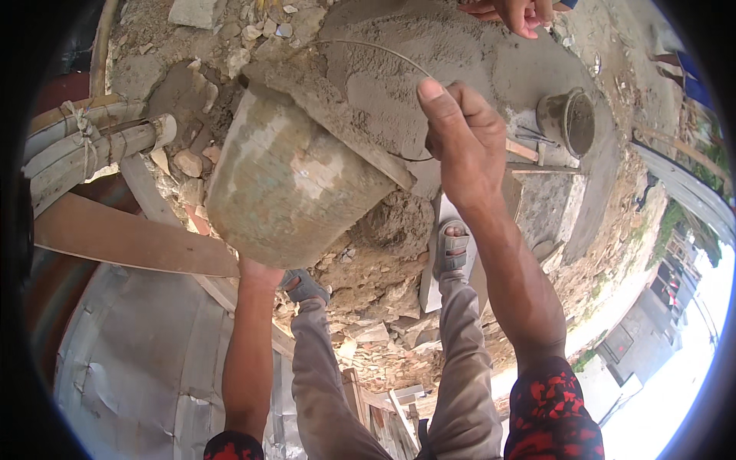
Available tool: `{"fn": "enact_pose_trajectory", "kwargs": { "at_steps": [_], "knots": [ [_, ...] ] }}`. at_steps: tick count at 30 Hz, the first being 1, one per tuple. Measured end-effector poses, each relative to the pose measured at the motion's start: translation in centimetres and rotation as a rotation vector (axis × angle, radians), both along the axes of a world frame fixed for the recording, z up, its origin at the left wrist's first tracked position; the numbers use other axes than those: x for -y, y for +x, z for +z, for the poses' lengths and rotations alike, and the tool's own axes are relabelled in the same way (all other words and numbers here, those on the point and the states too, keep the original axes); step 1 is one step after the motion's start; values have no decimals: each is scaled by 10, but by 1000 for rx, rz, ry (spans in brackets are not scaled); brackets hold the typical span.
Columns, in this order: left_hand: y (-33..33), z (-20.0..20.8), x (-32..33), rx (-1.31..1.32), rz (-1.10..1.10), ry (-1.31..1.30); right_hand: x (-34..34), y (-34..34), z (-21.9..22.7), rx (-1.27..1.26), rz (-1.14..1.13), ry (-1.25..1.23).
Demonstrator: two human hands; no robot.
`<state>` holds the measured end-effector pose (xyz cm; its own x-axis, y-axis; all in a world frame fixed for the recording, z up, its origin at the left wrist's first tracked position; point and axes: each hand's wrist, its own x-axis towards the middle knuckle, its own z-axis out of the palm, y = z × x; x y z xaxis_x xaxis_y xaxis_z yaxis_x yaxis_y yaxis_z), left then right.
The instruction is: The person applies wet cement to a surface using a trowel and a bucket, smoothing and spreading the mixture across the work area.
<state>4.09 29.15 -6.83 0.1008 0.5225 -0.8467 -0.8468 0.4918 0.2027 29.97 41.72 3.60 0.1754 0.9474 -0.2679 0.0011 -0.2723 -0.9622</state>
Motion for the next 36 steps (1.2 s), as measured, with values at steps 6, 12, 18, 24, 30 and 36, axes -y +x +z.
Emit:
{"fn": "enact_pose_trajectory", "kwargs": {
  "at_steps": [6,12,18,24,30,36],
  "knots": [
    [116,-35,81,158,-434,-169,3,70,36,693,314,68],
    [123,14,226,147,-944,-185,-6,144,-28,975,232,74],
    [84,57,313,17,-1311,-280,-27,230,-80,1253,338,235],
    [76,83,340,-291,-2030,-24,107,201,-49,857,393,120],
    [142,117,330,-253,-2172,38,376,281,-106,608,-257,-422],
    [173,126,383,63,-2253,-94,592,451,-222,924,-431,-1086]
  ]
}}
